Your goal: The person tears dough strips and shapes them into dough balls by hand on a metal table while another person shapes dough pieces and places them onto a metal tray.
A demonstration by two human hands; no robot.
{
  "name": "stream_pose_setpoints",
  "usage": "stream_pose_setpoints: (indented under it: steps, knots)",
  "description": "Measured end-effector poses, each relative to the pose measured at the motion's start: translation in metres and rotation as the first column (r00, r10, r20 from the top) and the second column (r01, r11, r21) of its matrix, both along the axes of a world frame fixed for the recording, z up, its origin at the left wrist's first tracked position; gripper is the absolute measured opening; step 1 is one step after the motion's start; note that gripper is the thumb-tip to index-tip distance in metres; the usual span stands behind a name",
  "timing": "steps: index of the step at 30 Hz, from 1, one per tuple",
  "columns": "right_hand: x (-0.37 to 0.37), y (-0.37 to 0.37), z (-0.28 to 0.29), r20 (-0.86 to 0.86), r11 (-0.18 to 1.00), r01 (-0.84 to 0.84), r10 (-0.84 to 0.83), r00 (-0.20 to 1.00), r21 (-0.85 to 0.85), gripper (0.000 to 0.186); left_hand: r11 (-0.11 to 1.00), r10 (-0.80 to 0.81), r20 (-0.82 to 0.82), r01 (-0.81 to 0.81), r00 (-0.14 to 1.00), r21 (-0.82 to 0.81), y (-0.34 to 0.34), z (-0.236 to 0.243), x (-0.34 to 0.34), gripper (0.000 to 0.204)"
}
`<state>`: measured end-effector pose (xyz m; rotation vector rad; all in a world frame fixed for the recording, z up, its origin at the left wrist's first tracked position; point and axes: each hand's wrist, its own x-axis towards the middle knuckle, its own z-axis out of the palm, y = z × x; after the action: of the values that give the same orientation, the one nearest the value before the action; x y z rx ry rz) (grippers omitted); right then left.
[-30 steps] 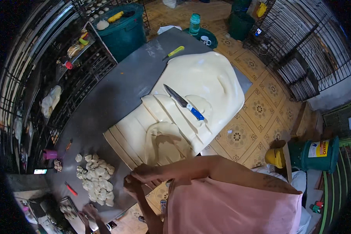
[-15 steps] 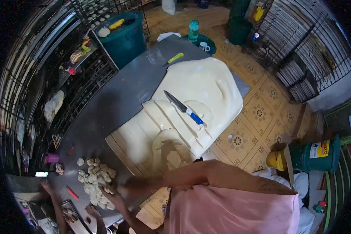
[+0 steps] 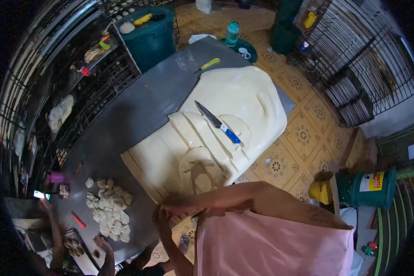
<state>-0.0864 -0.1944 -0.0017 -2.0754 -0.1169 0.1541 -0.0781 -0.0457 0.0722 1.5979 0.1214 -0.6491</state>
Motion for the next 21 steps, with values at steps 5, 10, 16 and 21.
stream_pose_setpoints:
  steps: [5,10,16,21]
  knots:
    - [-0.015,-0.057,0.148,-0.446,0.951,-0.31,0.272,0.853,-0.013,0.022,0.828,-0.313,0.357,0.068,0.88,0.557,-0.018,-0.01,-0.002,0.031]
    - [-0.004,-0.019,0.119,-0.105,0.993,-0.084,0.094,0.99,0.088,0.014,0.758,-0.048,0.409,-0.233,0.911,0.609,0.005,-0.023,0.009,0.032]
    - [0.004,0.001,0.065,-0.209,0.96,-0.197,0.155,0.966,-0.199,0.016,0.701,0.073,0.208,-0.199,0.975,0.685,-0.029,0.027,0.01,0.043]
    - [0.006,0.007,0.105,-0.045,0.943,-0.332,0.332,0.942,0.01,0.019,0.741,0.073,0.428,-0.336,0.901,0.582,0.024,-0.019,0.02,0.044]
